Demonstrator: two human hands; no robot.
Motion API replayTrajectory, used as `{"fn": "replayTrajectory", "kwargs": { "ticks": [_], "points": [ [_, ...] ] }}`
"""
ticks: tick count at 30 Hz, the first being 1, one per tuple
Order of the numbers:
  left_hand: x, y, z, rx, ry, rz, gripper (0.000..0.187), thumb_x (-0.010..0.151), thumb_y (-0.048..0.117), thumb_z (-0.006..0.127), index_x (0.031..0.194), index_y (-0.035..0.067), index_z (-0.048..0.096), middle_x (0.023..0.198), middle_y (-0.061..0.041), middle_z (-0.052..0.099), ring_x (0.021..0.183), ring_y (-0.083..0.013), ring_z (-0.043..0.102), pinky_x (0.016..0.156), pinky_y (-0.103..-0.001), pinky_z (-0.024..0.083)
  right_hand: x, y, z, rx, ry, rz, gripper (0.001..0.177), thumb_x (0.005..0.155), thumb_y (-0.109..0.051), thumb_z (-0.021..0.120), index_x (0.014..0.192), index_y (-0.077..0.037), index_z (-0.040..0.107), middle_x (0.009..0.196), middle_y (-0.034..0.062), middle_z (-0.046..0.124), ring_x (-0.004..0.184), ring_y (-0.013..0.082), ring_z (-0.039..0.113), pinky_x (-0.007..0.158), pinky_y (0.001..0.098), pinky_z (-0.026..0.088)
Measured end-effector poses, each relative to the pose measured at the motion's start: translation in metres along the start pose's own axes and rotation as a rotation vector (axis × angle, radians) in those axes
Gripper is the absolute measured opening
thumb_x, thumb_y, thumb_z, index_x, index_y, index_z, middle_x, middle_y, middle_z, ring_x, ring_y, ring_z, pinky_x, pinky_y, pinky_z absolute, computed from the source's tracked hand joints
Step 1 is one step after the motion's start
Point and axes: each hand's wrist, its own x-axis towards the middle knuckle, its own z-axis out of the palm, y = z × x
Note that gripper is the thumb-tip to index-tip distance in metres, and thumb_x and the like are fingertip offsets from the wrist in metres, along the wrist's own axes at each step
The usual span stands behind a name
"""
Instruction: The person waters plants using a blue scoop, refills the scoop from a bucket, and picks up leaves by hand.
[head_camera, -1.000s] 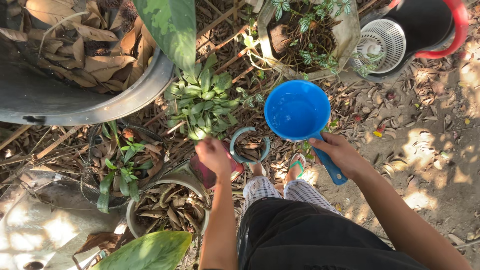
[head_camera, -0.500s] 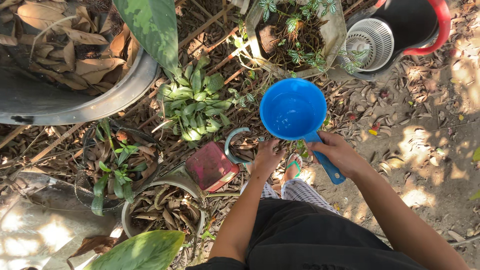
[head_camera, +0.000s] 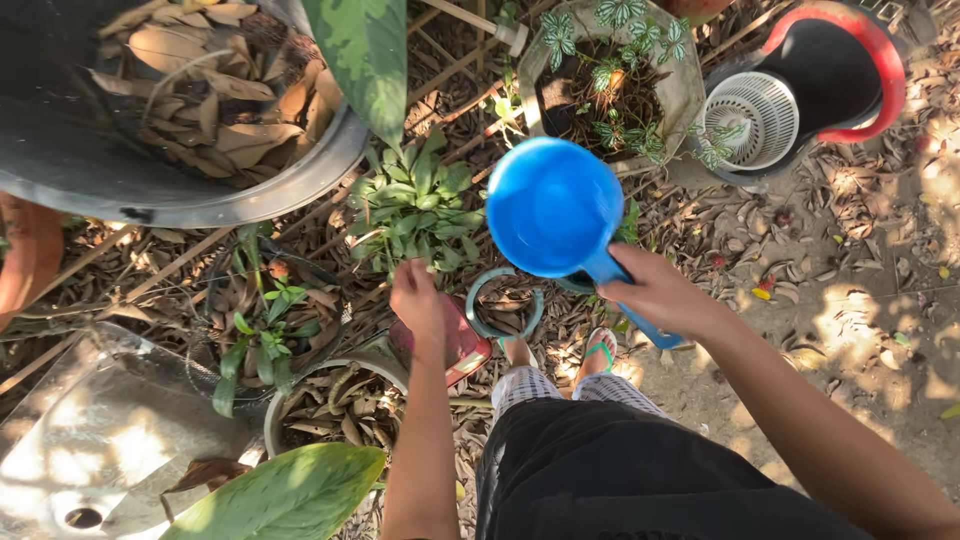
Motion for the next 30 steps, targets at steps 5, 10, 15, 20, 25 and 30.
{"fn": "replayTrajectory", "kwargs": {
  "ticks": [5,10,15,20,25,30],
  "points": [
    [0.068,0.022,0.025,-0.573,-0.235,-0.329,0.02,0.094,0.03,0.07,0.086,0.012,0.066,0.081,-0.002,0.069,0.057,-0.0046,0.054,0.05,-0.021,0.04,0.028,-0.046,0.015,-0.043,-0.013,-0.154,0.031,0.084,-0.02,0.064,0.11,-0.006,0.054,0.091,0.0136,0.061,0.077,0.0268,0.064,0.071,0.0429,0.052],
    [0.101,0.025,0.028,-0.475,-0.27,-0.593,0.032,0.094,0.042,0.068,0.076,0.018,0.062,0.073,0.002,0.064,0.05,-0.0041,0.044,0.043,-0.021,0.032,0.054,-0.077,0.038,-0.279,0.137,-0.426,0.03,0.088,-0.017,0.065,0.107,-0.001,0.049,0.098,0.0212,0.06,0.089,0.0384,0.062,0.075,0.0479,0.047],
    [0.133,-0.003,0.055,-0.646,-0.424,-0.743,0.008,0.099,0.022,0.06,0.093,0.017,0.062,0.068,0.005,0.055,0.053,-0.0036,0.044,0.042,-0.02,0.025,0.06,-0.106,0.054,-0.129,0.028,-0.244,0.029,0.09,-0.02,0.06,0.108,-0.002,0.046,0.097,0.018,0.061,0.074,0.0314,0.068,0.069,0.0452,0.052],
    [0.141,0.022,0.046,-0.57,-0.51,-0.569,0.021,0.098,0.034,0.053,0.102,0.02,0.067,0.065,0.007,0.055,0.047,-0.0028,0.038,0.04,-0.02,0.024,0.063,-0.118,0.053,-0.135,0.058,-0.307,0.027,0.091,-0.015,0.061,0.11,-0.002,0.048,0.092,0.0143,0.062,0.063,0.0228,0.068,0.063,0.0406,0.053],
    [0.145,0.061,0.033,-0.271,-0.457,-0.532,0.041,0.102,0.048,0.052,0.091,0.01,0.062,0.059,0.004,0.045,0.047,-0.0065,0.037,0.04,-0.023,0.026,0.064,-0.121,0.038,0.12,-0.007,-0.191,0.033,0.087,-0.015,0.061,0.117,-0.007,0.052,0.083,0.0076,0.061,0.061,0.0157,0.064,0.054,0.0341,0.057],
    [0.125,0.079,0.006,-0.002,-0.323,-0.262,0.05,0.103,0.045,0.06,0.085,-0.001,0.071,0.067,0.001,0.062,0.059,-0.0048,0.054,0.054,-0.019,0.043,0.062,-0.105,0.029,-0.257,0.152,-0.369,0.027,0.09,-0.015,0.064,0.109,-0.001,0.05,0.093,0.0172,0.06,0.082,0.0341,0.064,0.072,0.0464,0.05]
  ]
}}
